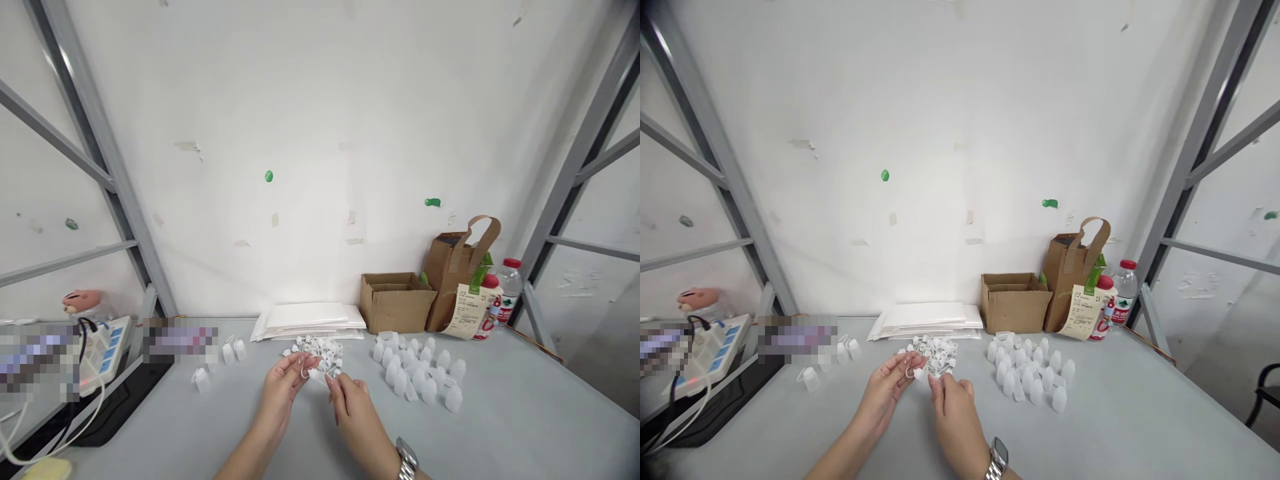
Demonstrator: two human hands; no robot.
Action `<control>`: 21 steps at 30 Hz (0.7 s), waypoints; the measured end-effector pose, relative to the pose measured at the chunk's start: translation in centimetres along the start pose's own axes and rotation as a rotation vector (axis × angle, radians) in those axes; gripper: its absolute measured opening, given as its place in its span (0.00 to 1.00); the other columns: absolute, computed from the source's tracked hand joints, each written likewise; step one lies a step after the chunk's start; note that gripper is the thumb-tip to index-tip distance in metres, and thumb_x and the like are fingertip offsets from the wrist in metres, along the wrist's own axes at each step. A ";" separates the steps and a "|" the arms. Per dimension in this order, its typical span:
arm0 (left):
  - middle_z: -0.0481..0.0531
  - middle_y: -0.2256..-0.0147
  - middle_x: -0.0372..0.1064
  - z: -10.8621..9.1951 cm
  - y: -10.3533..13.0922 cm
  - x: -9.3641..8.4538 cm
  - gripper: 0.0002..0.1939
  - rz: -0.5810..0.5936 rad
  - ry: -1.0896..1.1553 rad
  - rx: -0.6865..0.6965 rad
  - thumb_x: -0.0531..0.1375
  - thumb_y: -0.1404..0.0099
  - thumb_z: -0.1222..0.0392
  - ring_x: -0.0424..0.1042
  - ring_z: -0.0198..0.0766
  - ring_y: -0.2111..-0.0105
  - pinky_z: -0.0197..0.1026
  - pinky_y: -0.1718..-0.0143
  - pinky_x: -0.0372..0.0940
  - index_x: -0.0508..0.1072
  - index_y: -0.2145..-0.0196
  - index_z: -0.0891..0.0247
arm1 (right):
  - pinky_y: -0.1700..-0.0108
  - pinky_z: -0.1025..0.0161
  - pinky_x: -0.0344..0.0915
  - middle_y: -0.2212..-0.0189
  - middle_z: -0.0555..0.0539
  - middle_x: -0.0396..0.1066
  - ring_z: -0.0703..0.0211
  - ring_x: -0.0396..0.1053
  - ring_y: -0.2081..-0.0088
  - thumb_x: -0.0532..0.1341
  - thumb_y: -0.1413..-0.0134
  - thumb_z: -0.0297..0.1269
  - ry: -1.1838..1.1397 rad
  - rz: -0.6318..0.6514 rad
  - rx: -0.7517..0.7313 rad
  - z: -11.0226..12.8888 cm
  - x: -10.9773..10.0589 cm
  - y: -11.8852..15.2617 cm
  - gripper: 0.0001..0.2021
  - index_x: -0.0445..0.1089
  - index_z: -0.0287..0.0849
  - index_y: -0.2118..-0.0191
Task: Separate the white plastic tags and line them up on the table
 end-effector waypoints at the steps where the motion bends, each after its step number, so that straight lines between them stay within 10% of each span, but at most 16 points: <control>1: 0.59 0.67 0.77 0.2 0.1 0.0 0.19 -0.011 -0.005 0.004 0.68 0.56 0.51 0.72 0.49 0.57 0.45 0.54 0.62 0.74 0.69 0.67 | 0.63 0.60 0.51 0.79 0.47 0.63 0.52 0.57 0.68 0.42 0.43 0.54 0.009 -0.006 -0.005 -0.1 0.1 0.0 0.21 0.57 0.46 0.76; 13: 0.60 0.57 0.73 0.7 0.3 1.3 0.18 0.115 0.167 -0.058 0.64 0.49 0.50 0.67 0.46 0.51 0.44 0.50 0.61 0.74 0.64 0.65 | 0.74 0.64 0.55 0.85 0.53 0.58 0.60 0.58 0.80 0.41 0.49 0.63 -0.312 0.054 0.079 -0.8 0.9 -0.6 0.25 0.56 0.46 0.76; 21: 0.58 0.66 0.76 -0.9 -0.4 0.6 0.19 0.067 -0.198 0.090 0.66 0.56 0.53 0.72 0.49 0.59 0.46 0.56 0.63 0.74 0.67 0.65 | 0.78 0.66 0.56 0.85 0.55 0.59 0.63 0.59 0.83 0.44 0.49 0.62 -0.440 0.153 0.087 -1.2 1.5 -0.5 0.26 0.62 0.42 0.66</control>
Point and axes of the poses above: each hand's wrist, its own y-axis away from the middle knuckle, its own x-axis out of the palm, z = x × y, the point moved 4 cm from there along -y, towards the middle knuckle
